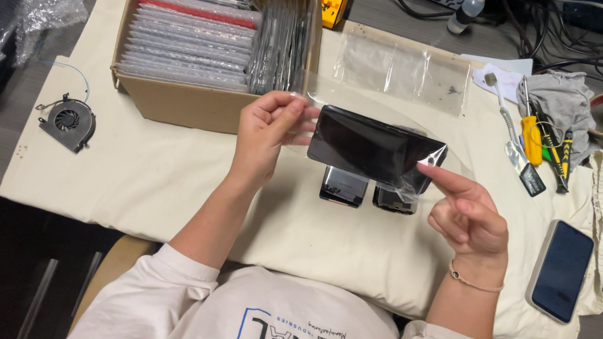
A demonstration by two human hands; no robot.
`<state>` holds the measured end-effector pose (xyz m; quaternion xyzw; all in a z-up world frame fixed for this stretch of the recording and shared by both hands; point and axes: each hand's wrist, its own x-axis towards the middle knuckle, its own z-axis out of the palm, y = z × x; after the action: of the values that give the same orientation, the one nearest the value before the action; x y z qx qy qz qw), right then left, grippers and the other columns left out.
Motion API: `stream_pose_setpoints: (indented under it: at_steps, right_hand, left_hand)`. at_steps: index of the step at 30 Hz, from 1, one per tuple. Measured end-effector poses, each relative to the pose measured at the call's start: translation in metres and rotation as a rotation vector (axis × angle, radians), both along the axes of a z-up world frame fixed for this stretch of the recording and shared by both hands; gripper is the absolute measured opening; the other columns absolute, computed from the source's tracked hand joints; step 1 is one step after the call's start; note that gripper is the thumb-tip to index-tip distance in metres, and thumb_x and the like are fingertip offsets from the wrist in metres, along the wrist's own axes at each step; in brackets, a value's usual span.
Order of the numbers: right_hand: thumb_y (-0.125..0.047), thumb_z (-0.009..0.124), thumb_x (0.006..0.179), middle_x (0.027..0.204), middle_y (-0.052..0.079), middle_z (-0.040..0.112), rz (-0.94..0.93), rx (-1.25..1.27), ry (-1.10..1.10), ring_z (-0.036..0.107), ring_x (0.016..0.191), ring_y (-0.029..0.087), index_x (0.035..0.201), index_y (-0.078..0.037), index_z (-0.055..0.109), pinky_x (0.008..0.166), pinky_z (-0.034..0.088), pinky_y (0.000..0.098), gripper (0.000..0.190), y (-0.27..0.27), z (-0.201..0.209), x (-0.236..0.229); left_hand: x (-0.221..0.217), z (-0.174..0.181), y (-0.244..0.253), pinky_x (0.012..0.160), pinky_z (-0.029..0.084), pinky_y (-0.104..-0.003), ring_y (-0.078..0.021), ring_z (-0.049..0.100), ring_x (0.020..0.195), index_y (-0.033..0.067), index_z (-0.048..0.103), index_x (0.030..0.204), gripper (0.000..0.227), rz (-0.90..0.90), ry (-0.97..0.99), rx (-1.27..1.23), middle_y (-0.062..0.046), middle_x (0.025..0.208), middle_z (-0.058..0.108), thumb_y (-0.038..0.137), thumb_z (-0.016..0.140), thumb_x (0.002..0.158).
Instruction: The person removes several smartphone screens and back covers from a cardboard box, unwraps each from plastic, and places them on the table. The person handles the parts one at a time, inspecting them briefly before setting them down.
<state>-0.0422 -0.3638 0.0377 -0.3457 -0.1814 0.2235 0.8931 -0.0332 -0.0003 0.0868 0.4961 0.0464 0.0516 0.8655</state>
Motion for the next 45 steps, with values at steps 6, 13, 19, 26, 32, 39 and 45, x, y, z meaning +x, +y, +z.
stream_pose_setpoints:
  at_steps: [6,13,19,26,32,39,45]
  right_hand:
    - [-0.007,0.057,0.076,0.137,0.041,0.056,-0.052,-0.004,-0.020,0.046,0.029,0.005,0.139,0.020,0.044,0.034,0.032,0.0207,0.070,0.005,0.030,-0.007]
    - [-0.008,0.056,0.076,0.135,0.037,0.060,-0.121,-0.063,-0.040,0.044,0.029,0.005,0.140,0.018,0.045,0.036,0.031,0.0212,0.070,-0.005,0.041,-0.011]
    - [-0.002,0.056,0.080,0.124,0.024,0.071,-0.389,-0.298,-0.014,0.062,0.046,0.017,0.138,0.009,0.056,0.049,0.042,0.0306,0.059,-0.021,0.031,-0.017]
    - [-0.004,0.060,0.086,0.081,0.007,0.064,-0.492,-0.335,0.039,0.057,0.050,0.014,0.135,0.006,0.061,0.055,0.038,0.0279,0.050,-0.027,0.040,-0.029]
    - [-0.006,0.062,0.086,0.055,-0.006,0.044,-0.554,-0.398,0.071,0.046,0.047,0.008,0.132,0.001,0.065,0.055,0.031,0.0233,0.046,-0.025,0.055,-0.037]
    - [-0.006,0.059,0.087,0.053,-0.006,0.037,-0.608,-0.426,0.076,0.041,0.046,0.007,0.133,-0.001,0.065,0.054,0.027,0.0236,0.047,-0.035,0.060,-0.045]
    - [-0.004,0.057,0.087,0.054,-0.004,0.042,-0.623,-0.418,0.080,0.040,0.045,0.007,0.132,-0.003,0.067,0.054,0.027,0.0233,0.046,-0.037,0.063,-0.051]
  left_hand:
    - [-0.002,0.008,0.008,0.065,0.069,-0.036,-0.0270,0.079,0.081,0.0020,0.066,0.108,0.019,0.055,-0.006,-0.018,-0.019,0.096,0.078,0.018,0.068,0.099]
    - [-0.001,0.002,0.028,0.067,0.069,-0.037,-0.0257,0.079,0.081,0.0035,0.064,0.108,0.016,0.139,-0.012,-0.060,-0.016,0.095,0.078,0.018,0.066,0.100]
    - [-0.004,-0.003,0.046,0.065,0.069,-0.035,-0.0246,0.079,0.081,0.0065,0.064,0.110,0.018,0.200,0.005,0.009,-0.016,0.097,0.078,0.022,0.066,0.100]
    - [-0.013,0.002,0.055,0.063,0.066,-0.031,-0.0218,0.077,0.077,0.0087,0.061,0.112,0.022,0.214,0.019,0.091,-0.013,0.094,0.076,0.027,0.064,0.100]
    - [-0.020,0.006,0.058,0.058,0.062,-0.030,-0.0201,0.074,0.071,0.0099,0.062,0.108,0.020,0.230,0.047,0.137,-0.011,0.089,0.075,0.027,0.065,0.097]
    - [-0.026,0.002,0.082,0.053,0.057,-0.026,-0.0160,0.070,0.064,0.0111,0.062,0.109,0.018,0.301,0.062,0.207,-0.009,0.088,0.074,0.026,0.064,0.098]
    - [-0.045,-0.011,0.093,0.049,0.055,-0.026,-0.0144,0.065,0.059,0.0113,0.059,0.108,0.015,0.284,0.181,0.244,-0.011,0.084,0.073,0.022,0.065,0.099]
